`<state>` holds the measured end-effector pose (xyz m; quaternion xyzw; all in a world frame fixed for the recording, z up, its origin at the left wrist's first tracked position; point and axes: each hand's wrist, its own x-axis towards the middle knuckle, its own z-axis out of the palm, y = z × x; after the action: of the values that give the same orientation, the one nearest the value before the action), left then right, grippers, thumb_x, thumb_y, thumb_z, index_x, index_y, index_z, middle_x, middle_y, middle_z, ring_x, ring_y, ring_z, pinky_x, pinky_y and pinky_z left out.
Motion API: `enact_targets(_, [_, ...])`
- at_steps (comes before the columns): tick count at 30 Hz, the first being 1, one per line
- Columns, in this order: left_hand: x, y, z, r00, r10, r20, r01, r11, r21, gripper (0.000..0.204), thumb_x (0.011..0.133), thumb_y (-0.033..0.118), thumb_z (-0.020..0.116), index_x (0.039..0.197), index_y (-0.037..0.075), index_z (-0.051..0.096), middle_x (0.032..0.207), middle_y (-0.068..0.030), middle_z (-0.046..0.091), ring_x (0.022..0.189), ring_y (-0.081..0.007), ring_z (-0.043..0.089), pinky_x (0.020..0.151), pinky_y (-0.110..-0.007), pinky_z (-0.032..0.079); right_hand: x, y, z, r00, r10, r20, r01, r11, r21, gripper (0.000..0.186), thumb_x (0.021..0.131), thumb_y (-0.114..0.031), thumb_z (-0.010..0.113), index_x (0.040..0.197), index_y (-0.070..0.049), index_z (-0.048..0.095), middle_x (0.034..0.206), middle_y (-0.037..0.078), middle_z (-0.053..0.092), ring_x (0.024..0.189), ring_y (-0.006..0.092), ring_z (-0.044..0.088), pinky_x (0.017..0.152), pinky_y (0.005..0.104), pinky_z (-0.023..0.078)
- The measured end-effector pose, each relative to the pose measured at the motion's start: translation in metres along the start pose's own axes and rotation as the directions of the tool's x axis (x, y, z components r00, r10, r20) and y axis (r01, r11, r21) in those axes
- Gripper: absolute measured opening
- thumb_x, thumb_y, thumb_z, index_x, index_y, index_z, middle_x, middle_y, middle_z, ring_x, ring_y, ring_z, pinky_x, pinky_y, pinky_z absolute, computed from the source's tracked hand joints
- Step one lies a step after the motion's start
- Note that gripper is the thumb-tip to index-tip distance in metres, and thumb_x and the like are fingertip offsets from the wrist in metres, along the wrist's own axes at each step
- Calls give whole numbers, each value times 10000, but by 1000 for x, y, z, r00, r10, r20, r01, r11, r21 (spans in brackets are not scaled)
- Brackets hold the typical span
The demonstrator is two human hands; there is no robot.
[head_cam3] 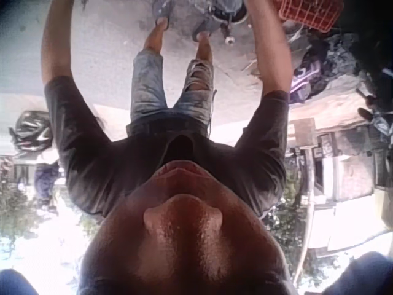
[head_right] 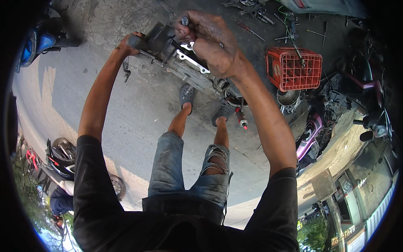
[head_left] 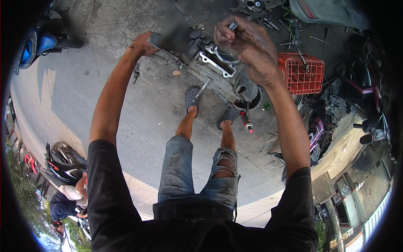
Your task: Repairing and cleaning a motorcycle engine and transmission assembly.
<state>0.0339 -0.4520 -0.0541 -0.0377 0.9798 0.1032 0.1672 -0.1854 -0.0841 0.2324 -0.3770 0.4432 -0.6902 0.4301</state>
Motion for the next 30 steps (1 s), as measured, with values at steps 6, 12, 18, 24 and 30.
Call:
enact_targets(6, [15, 95, -42, 992, -61, 113, 86, 971, -225, 443, 760, 338, 756, 1078, 55, 634, 1013, -202, 687, 988, -421, 647, 851, -465, 524, -25, 6, 6, 992, 123, -38, -124, 991, -43, 377, 623, -224, 520, 921, 6, 499, 871, 19, 425, 831, 117, 391, 780, 266, 365])
enact_targets(12, [-35, 104, -56, 856, -166, -490, -5, 944, -329, 297, 947, 277, 622, 1055, 9, 690, 986, -211, 718, 937, -396, 680, 815, -410, 537, -7, 13, 18, 994, 102, 24, -102, 995, -19, 413, 594, -189, 514, 952, 13, 480, 901, 37, 414, 847, 131, 384, 795, 260, 352])
enact_targets(18, [-116, 348, -75, 468, -870, 153, -41, -194, -980, 450, 999, 387, 616, 1188, -21, 618, 1083, -109, 688, 988, -192, 645, 865, -323, 501, -10, 16, 24, 984, 176, -7, -176, 984, -16, 340, 634, -136, 481, 944, 2, 478, 898, 17, 413, 822, 108, 359, 779, 250, 350])
enact_targets(24, [-101, 430, -112, 478, -706, 523, -134, -647, -751, 470, 906, 305, 777, 1133, -83, 641, 1005, -78, 689, 906, -105, 604, 803, -246, 476, -14, 25, 35, 989, 146, 26, -143, 985, -100, 391, 587, -148, 471, 941, 17, 461, 900, 44, 400, 831, 136, 350, 788, 263, 354])
enact_targets(30, [-104, 439, -105, 447, -730, 517, -62, -602, -796, 215, 921, 202, 756, 939, -8, 717, 820, 11, 664, 697, -64, 523, 659, -235, 434, -24, 20, 56, 987, 162, -8, -162, 984, -68, 411, 545, -106, 447, 936, 20, 463, 890, 47, 393, 816, 145, 354, 770, 268, 353])
